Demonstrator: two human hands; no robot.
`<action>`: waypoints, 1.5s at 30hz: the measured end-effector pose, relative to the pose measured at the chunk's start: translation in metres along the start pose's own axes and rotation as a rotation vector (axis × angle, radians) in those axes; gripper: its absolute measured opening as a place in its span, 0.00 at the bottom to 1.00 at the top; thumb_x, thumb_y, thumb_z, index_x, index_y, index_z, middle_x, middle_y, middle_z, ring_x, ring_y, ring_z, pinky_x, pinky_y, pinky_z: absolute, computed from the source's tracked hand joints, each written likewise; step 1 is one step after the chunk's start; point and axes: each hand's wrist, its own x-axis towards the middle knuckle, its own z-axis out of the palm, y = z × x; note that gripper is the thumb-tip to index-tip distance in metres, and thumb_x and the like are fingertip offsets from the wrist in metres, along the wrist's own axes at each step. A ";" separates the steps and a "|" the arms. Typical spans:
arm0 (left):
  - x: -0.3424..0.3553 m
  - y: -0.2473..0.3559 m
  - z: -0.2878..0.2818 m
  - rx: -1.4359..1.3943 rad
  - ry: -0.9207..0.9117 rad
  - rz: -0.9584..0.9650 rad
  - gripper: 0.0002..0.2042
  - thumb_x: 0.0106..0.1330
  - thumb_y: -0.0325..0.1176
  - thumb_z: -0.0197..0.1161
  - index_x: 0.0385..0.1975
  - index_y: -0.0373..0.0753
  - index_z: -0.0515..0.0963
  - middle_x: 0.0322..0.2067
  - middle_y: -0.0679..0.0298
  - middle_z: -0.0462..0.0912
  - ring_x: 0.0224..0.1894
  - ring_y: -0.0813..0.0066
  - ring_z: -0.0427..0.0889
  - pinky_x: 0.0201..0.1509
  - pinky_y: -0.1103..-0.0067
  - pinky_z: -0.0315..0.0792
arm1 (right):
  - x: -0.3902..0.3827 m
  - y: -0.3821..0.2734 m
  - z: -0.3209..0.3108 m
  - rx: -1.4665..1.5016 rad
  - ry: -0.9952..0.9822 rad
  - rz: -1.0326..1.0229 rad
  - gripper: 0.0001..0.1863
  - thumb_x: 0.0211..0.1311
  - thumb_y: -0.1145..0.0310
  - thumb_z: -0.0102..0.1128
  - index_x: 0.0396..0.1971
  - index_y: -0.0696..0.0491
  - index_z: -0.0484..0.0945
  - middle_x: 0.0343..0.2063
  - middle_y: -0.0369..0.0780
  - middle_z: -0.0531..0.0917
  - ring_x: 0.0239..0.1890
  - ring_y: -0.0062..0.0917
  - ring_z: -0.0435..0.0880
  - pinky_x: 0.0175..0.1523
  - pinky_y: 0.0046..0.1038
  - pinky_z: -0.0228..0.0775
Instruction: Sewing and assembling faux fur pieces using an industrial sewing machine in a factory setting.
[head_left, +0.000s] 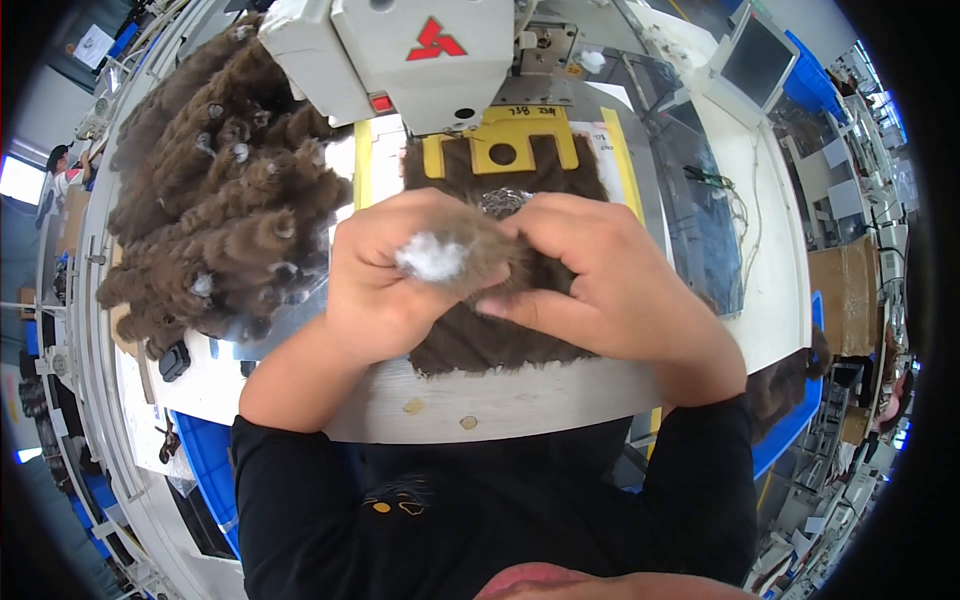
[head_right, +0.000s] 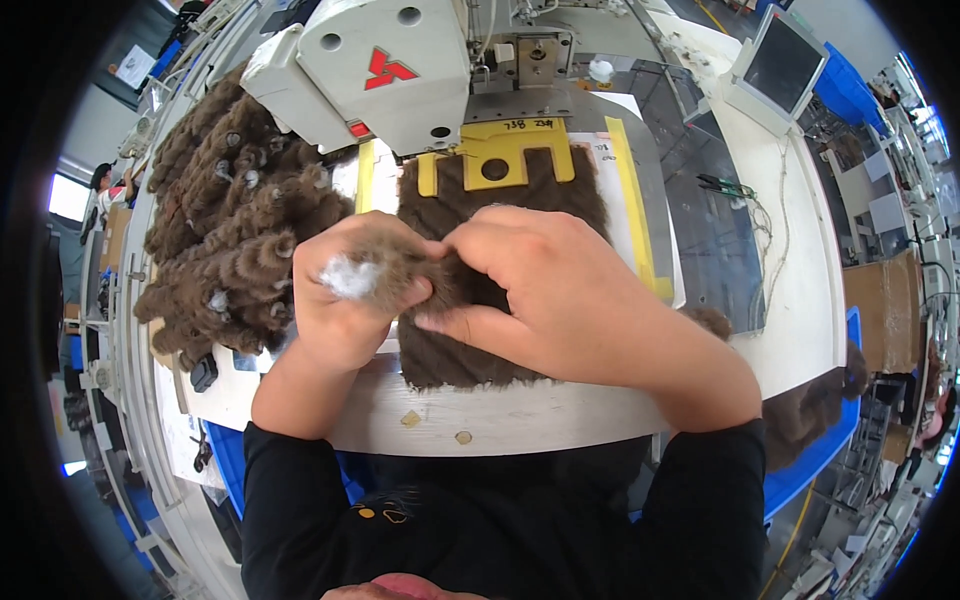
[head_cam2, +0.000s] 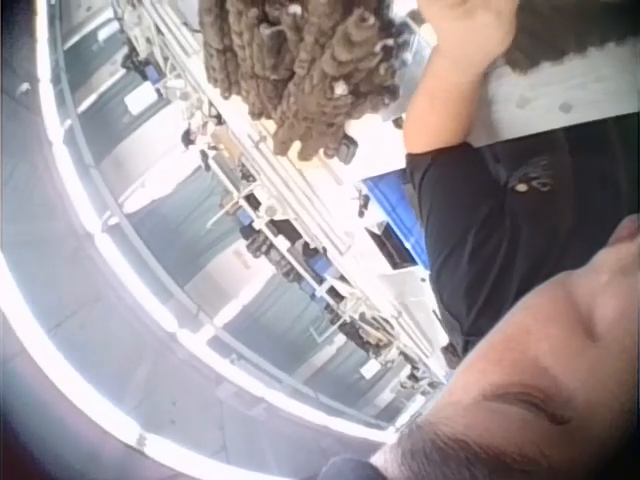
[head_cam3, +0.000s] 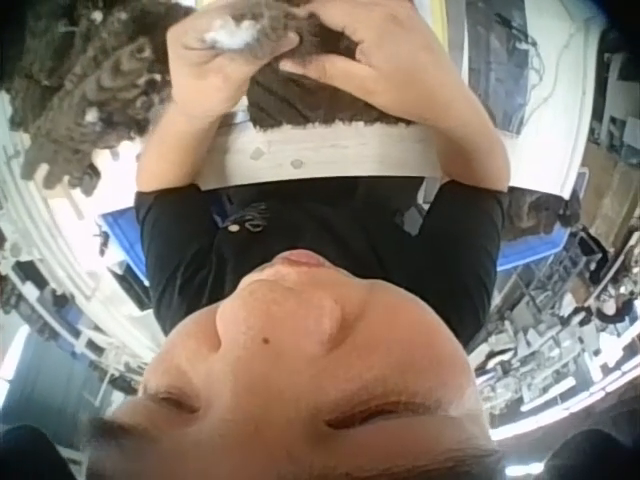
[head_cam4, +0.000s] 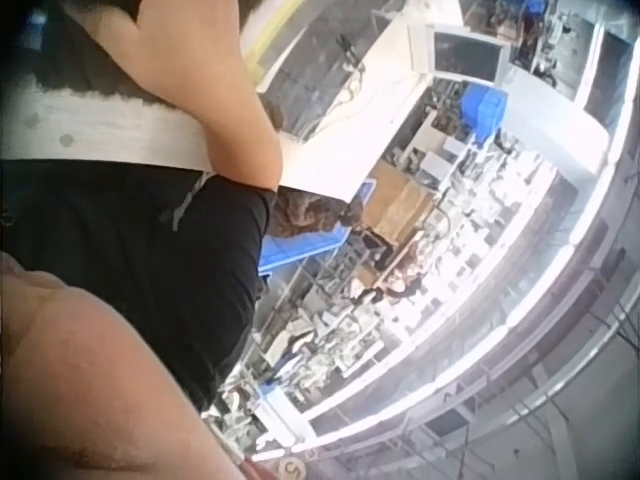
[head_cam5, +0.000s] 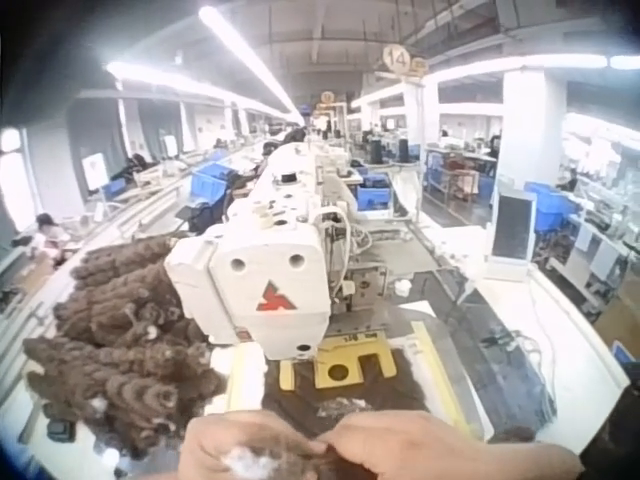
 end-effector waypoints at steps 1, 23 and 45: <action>0.000 -0.001 0.001 0.113 -0.083 -0.009 0.06 0.55 0.17 0.73 0.32 0.32 0.87 0.36 0.55 0.88 0.42 0.66 0.89 0.48 0.73 0.82 | -0.001 0.003 0.000 -0.020 -0.022 -0.022 0.17 0.61 0.59 0.70 0.33 0.60 0.79 0.29 0.47 0.80 0.36 0.45 0.81 0.40 0.41 0.72; -0.007 -0.018 0.002 -0.213 0.028 -0.023 0.11 0.62 0.25 0.74 0.41 0.29 0.83 0.40 0.52 0.86 0.46 0.66 0.85 0.54 0.73 0.77 | 0.001 0.007 -0.002 -0.030 -0.130 -0.030 0.14 0.61 0.67 0.68 0.23 0.59 0.75 0.24 0.46 0.76 0.30 0.46 0.79 0.34 0.42 0.70; 0.000 -0.015 -0.006 -0.038 -0.056 0.042 0.03 0.68 0.25 0.69 0.38 0.34 0.84 0.37 0.63 0.84 0.41 0.74 0.83 0.46 0.77 0.76 | 0.026 -0.015 -0.004 0.360 0.171 0.172 0.18 0.54 0.67 0.80 0.40 0.60 0.85 0.26 0.31 0.82 0.27 0.10 0.77 0.32 0.18 0.69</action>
